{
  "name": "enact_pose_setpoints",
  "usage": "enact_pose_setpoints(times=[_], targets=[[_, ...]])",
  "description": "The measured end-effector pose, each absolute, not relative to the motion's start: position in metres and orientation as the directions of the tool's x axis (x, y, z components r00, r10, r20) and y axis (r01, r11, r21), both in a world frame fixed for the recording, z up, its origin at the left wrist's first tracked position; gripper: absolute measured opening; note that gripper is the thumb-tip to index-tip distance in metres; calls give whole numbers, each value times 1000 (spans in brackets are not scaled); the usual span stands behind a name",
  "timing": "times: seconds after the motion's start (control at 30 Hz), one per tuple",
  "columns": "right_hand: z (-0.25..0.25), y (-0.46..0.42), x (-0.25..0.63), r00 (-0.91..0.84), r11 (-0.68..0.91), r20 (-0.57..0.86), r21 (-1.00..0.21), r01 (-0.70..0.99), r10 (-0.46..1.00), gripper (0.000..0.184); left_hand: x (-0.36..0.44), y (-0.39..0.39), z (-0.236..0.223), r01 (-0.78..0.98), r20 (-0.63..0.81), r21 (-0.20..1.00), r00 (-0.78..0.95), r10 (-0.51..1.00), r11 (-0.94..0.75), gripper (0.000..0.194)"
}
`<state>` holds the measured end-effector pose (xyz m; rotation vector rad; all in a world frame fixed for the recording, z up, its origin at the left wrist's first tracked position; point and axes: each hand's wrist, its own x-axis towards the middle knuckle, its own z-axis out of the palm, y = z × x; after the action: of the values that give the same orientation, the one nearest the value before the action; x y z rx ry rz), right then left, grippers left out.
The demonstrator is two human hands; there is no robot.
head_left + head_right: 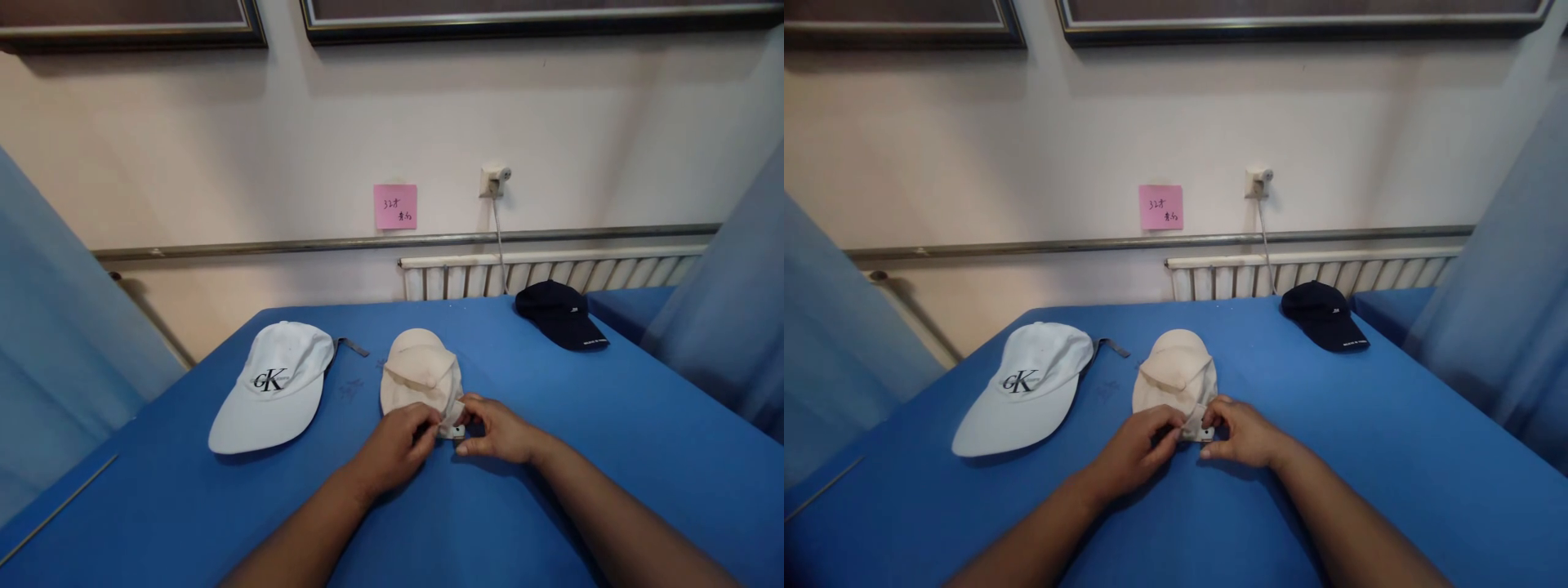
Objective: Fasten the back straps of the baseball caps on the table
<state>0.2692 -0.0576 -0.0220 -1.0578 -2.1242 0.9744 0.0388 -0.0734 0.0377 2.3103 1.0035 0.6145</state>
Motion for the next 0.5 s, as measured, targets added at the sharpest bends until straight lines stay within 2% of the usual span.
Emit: enact_pose_setpoints(times=[0.1, 0.27, 0.37, 0.5], targets=[[-18, -62, 266, -510, 451, 181, -755, 476, 841, 38, 38, -71, 34, 469, 198, 752, 508, 838, -462, 11], [-27, -58, 261, -433, 409, 195, -774, 483, 880, 4, 39, -68, 27, 352, 194, 868, 408, 892, -350, 9], [-36, -51, 261, -383, 354, 187, -830, 431, 905, 11, 39, -67, 25, 304, 206, 899, 343, 917, -315, 9], [-36, -51, 263, -388, 329, 184, -878, 349, 903, 6, 41, -66, 26, 261, 212, 919, 302, 930, -294, 10]])
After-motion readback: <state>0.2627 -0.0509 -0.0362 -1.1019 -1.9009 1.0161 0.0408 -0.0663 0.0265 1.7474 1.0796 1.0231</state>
